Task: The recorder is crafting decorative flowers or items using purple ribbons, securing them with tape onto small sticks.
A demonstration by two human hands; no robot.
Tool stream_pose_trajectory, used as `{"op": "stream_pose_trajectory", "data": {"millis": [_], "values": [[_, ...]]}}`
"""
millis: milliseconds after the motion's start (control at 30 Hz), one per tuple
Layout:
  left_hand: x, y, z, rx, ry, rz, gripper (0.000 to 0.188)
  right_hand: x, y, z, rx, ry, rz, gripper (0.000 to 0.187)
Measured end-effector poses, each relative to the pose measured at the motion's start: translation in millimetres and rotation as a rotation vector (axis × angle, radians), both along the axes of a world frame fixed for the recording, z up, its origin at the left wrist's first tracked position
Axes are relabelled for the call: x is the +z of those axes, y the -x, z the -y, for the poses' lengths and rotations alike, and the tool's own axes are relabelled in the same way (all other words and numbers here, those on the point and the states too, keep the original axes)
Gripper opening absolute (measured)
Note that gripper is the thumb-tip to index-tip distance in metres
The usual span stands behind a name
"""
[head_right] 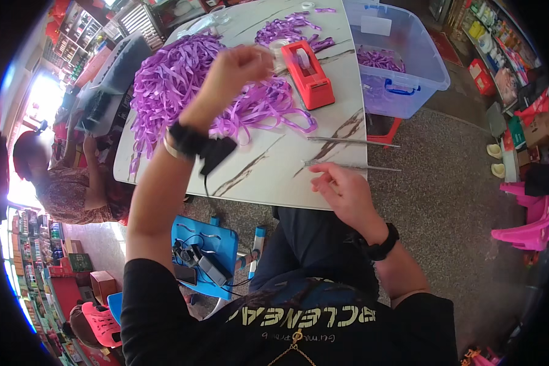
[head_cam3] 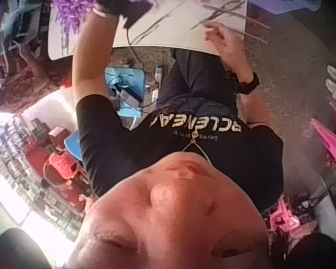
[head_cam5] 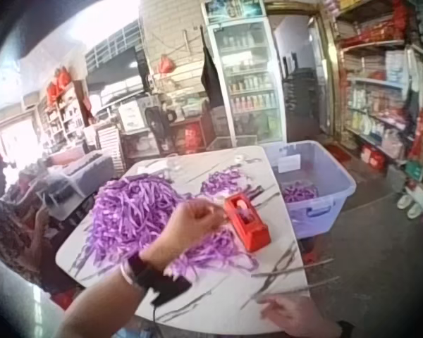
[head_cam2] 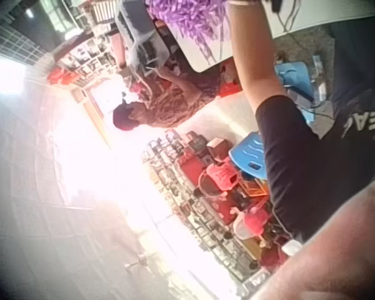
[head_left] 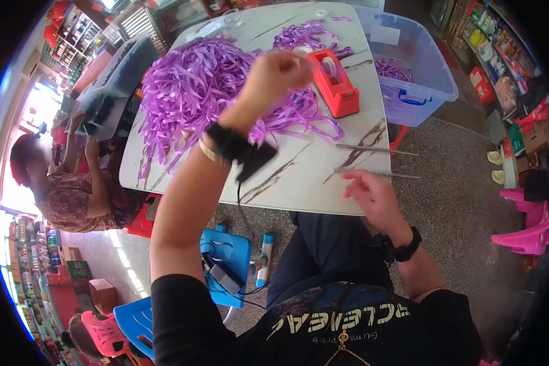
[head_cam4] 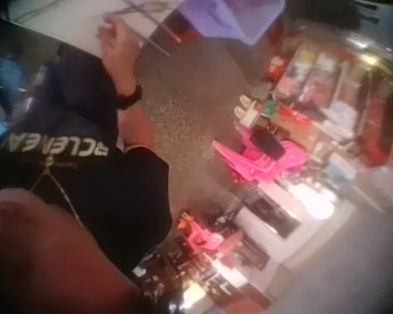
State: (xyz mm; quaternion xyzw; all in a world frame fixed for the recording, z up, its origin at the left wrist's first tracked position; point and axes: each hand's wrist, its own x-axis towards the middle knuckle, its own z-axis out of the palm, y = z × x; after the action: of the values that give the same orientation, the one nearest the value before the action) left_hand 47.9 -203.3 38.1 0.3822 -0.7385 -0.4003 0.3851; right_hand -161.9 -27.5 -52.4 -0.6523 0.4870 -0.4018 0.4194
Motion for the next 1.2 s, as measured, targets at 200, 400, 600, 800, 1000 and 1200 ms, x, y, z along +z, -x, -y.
{"op": "stream_pose_trajectory", "data": {"millis": [200,400,600,800,1000,1200], "values": [[-11,-13,74,0.184,0.283,0.618,0.035,-4,-2,0,-0.003,0.126,-0.119,0.02],[-61,-11,32,0.057,0.194,0.9,0.029,1,-3,1,-0.022,0.196,-0.224,0.017],[-35,-12,-7,0.094,0.074,0.497,0.021,-6,3,-1,-0.011,0.109,-0.045,0.025],[-5,23,-127,-0.253,0.05,0.317,0.01,35,-6,-6,-0.123,0.58,-0.067,0.049],[-23,25,-166,-0.17,-0.018,0.186,0.016,28,-3,-19,0.098,0.146,0.04,0.035],[-41,-9,-144,-0.029,0.15,0.289,0.03,33,13,-25,0.169,0.167,-0.104,0.021]]}}
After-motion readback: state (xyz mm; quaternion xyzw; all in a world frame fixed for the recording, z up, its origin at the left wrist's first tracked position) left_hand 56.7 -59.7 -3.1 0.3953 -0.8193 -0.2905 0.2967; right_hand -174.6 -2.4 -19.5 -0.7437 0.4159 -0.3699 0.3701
